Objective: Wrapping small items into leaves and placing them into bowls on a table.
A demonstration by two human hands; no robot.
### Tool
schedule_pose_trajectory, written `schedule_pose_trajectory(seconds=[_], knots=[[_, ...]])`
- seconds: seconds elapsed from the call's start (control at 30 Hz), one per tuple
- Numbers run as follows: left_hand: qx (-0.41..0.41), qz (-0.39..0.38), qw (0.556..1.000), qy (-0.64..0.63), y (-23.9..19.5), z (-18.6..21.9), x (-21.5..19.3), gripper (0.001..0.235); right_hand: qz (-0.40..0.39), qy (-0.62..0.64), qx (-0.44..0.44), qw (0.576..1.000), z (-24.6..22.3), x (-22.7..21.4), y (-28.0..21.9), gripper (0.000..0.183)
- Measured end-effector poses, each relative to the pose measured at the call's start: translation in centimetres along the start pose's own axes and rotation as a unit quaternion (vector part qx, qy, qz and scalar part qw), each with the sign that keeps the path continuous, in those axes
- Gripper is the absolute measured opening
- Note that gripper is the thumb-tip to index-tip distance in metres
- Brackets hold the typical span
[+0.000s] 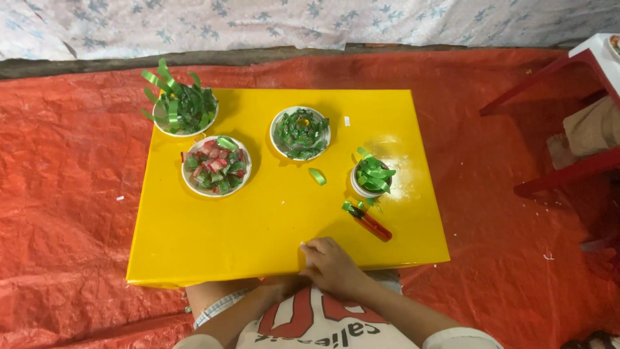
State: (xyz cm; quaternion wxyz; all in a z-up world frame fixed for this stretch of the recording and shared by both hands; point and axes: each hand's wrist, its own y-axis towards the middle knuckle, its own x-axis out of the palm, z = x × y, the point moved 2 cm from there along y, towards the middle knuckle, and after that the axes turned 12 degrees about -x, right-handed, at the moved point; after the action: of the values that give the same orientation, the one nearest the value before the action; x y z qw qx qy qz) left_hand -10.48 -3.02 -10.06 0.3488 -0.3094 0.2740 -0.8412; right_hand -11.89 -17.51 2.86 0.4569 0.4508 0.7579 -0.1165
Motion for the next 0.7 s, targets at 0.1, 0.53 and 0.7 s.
schedule_pose_trajectory(seconds=[0.1,0.53,0.7], knots=[[-0.006,-0.016,1.000,0.011,0.0,0.1,-0.3,0.027,0.038,-0.017,-0.061,0.997,-0.8,1.7,-0.6,0.023],[-0.056,-0.004,0.998,0.020,-1.3,-0.8,-0.9,0.035,-0.017,-0.082,-0.104,0.991,1.4,8.1,-5.3,0.014],[-0.160,0.039,0.971,-0.170,-5.6,1.2,0.6,0.026,0.028,0.017,-0.104,0.994,1.7,8.0,-6.0,0.014]])
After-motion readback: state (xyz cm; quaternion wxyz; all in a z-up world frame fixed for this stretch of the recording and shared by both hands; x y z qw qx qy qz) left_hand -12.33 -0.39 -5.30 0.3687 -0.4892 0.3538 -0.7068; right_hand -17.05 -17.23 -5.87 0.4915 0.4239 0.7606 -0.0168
